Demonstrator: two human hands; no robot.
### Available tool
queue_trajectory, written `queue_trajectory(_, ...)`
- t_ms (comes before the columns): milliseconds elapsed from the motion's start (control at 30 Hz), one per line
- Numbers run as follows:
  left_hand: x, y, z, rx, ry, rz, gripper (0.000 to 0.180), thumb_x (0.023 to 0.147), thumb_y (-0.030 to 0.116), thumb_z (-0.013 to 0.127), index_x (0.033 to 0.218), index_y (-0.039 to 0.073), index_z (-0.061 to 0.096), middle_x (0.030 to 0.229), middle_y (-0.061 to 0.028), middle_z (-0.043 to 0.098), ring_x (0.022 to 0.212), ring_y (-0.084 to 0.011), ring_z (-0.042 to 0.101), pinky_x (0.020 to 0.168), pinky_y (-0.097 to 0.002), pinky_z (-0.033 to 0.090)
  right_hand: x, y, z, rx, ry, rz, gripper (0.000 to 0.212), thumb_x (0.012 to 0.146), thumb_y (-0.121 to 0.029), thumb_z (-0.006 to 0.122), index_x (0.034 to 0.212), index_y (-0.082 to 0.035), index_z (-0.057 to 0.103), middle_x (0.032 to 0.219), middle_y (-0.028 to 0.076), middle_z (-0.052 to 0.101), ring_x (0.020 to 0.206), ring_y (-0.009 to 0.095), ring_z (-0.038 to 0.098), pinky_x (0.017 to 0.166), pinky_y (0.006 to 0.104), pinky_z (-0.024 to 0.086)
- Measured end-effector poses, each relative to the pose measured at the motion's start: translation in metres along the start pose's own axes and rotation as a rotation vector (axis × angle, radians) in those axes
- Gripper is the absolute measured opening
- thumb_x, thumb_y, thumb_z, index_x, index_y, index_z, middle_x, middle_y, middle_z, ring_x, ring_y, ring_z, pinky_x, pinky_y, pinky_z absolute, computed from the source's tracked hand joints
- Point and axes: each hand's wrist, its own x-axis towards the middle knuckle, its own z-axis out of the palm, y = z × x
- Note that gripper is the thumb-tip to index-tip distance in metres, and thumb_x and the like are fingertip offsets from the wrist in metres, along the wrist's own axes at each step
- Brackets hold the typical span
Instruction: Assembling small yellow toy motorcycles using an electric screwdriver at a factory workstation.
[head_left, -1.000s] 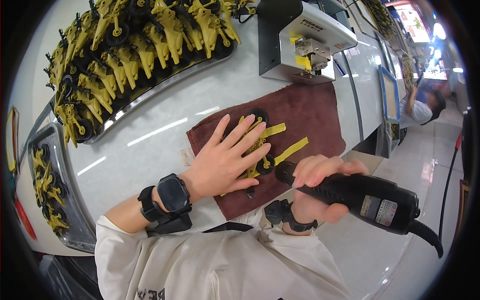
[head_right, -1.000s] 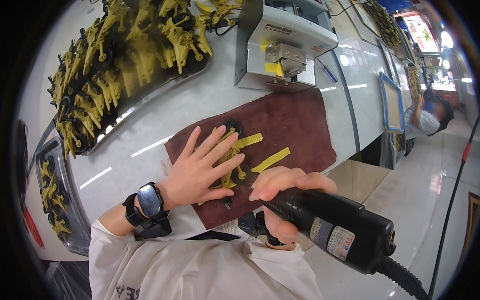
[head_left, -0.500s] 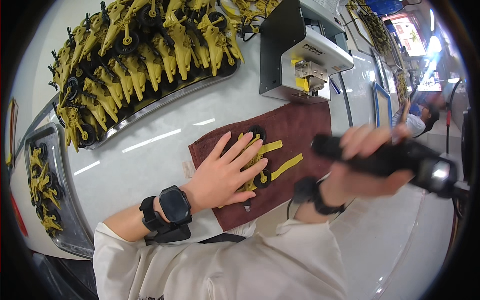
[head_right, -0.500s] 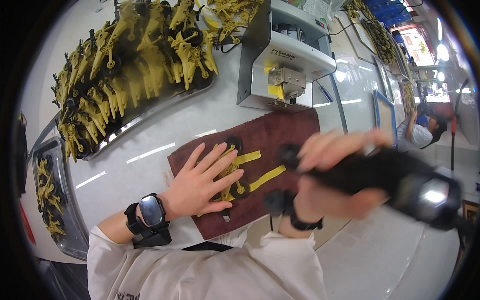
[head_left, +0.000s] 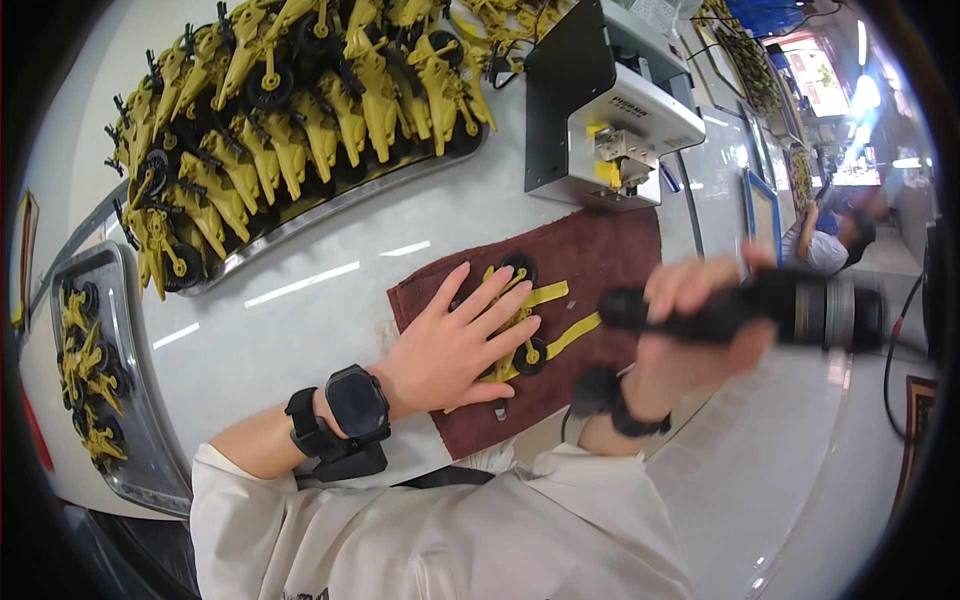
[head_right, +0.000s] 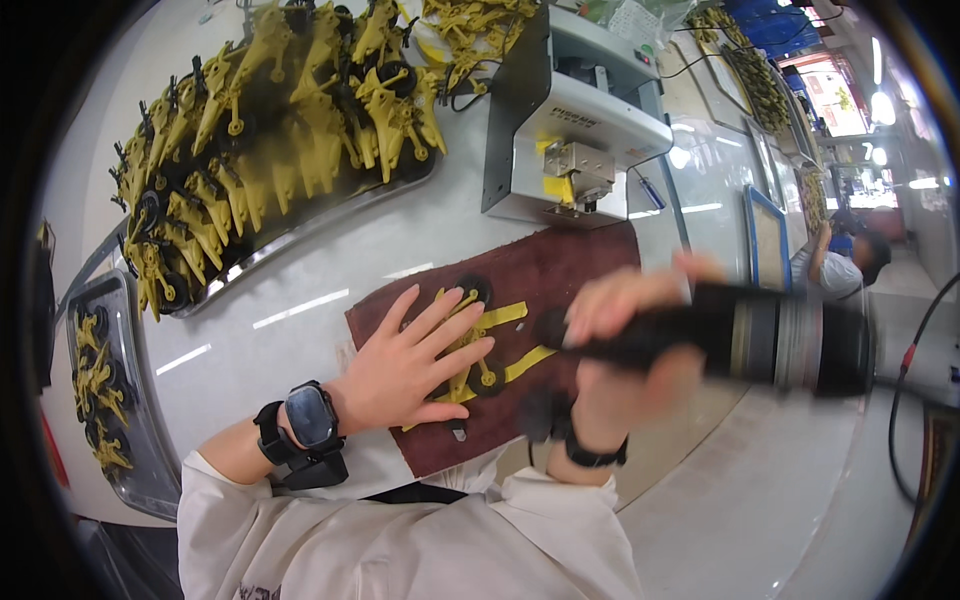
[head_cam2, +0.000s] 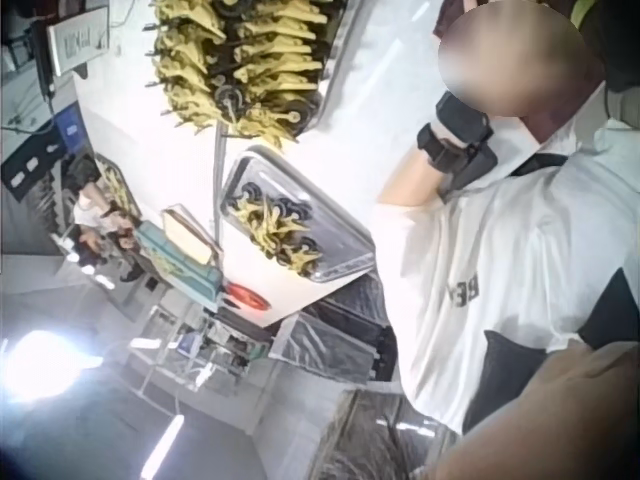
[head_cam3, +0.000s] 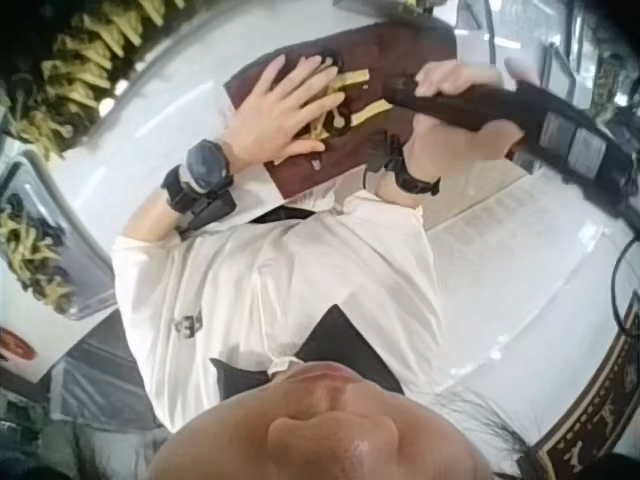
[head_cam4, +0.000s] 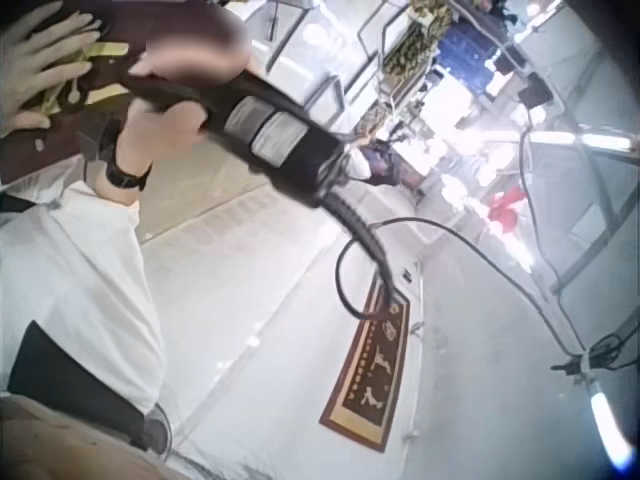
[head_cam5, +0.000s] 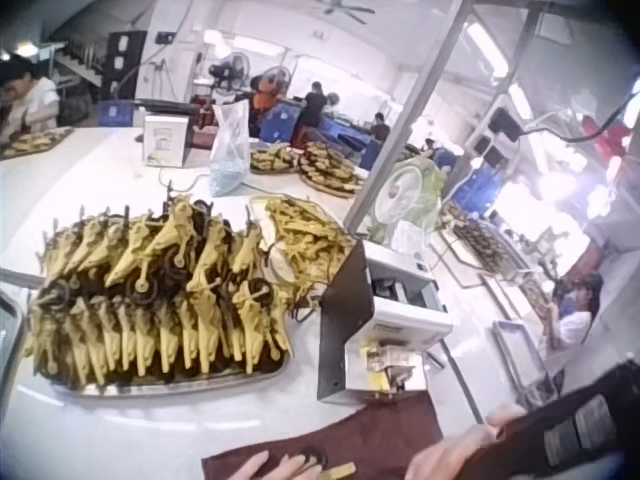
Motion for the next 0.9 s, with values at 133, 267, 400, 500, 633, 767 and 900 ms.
queue_trajectory(133,0.001,-0.001,0.002,-0.020,0.030,0.005,0.075,0.069,0.049,0.070,0.132,0.016,0.045,0.143,-0.0112,0.036,0.136,-0.0309,0.026,0.108,-0.0537,0.019,-0.059,-0.018,0.008,0.140,-0.208,-0.054,0.079,0.078,-0.050,0.069,0.125,-0.002,0.029,0.081,0.016,0.061,0.060,0.027,0.059,0.055,0.0377,0.049)
queue_trajectory(267,0.000,-0.001,0.001,-0.013,0.037,-0.005,0.072,0.068,0.045,0.071,0.129,0.014,0.047,0.140,-0.0107,0.037,0.135,-0.0299,0.027,0.109,-0.0543,0.019,-0.079,-0.004,0.013,0.096,-0.297,-0.085,0.077,0.078,-0.047,0.070,0.121,0.001,0.029,0.084,0.018,0.061,0.066,0.027,0.061,0.061,0.0396,0.051)
queue_trajectory(400,-0.002,-0.002,0.008,-0.072,0.049,-0.019,0.083,0.057,0.036,0.078,0.132,0.017,0.046,0.142,-0.0090,0.037,0.136,-0.0300,0.028,0.107,-0.0567,0.019,-0.078,0.000,0.012,0.089,-0.306,-0.063,0.078,0.077,-0.044,0.072,0.122,0.002,0.028,0.083,0.018,0.060,0.066,0.028,0.060,0.060,0.0398,0.051)
queue_trajectory(500,-0.002,0.000,0.007,-0.047,0.044,-0.017,0.081,0.059,0.036,0.077,0.131,0.017,0.046,0.142,-0.0083,0.038,0.134,-0.0294,0.030,0.105,-0.0561,0.021,-0.077,0.005,0.008,0.154,-0.350,-0.042,0.076,0.078,-0.037,0.074,0.123,0.002,0.028,0.085,0.019,0.059,0.069,0.029,0.060,0.062,0.0406,0.050)
queue_trajectory(633,-0.002,-0.001,0.008,-0.033,0.079,-0.017,0.079,0.060,0.037,0.076,0.131,0.017,0.047,0.141,-0.0081,0.039,0.133,-0.0288,0.032,0.104,-0.0549,0.024,-0.076,0.007,0.009,0.132,-0.406,0.039,0.071,0.077,-0.027,0.076,0.123,0.002,0.030,0.090,0.020,0.058,0.075,0.029,0.059,0.067,0.0421,0.050)
queue_trajectory(767,-0.002,-0.001,0.002,-0.017,0.075,-0.002,0.073,0.064,0.039,0.074,0.127,0.013,0.049,0.137,-0.0097,0.040,0.132,-0.0286,0.033,0.103,-0.0536,0.026,-0.078,0.009,0.011,0.084,-0.443,-0.020,0.068,0.076,-0.028,0.077,0.119,0.002,0.034,0.089,0.019,0.058,0.073,0.028,0.060,0.065,0.0416,0.050)
queue_trajectory(900,0.000,0.000,0.005,-0.036,0.079,-0.005,0.075,0.061,0.039,0.076,0.126,0.012,0.049,0.136,-0.0113,0.041,0.131,-0.0295,0.034,0.102,-0.0518,0.028,-0.082,0.015,0.017,0.083,-0.439,-0.107,0.065,0.075,-0.033,0.077,0.116,0.000,0.039,0.081,0.016,0.059,0.061,0.027,0.060,0.055,0.0386,0.051)
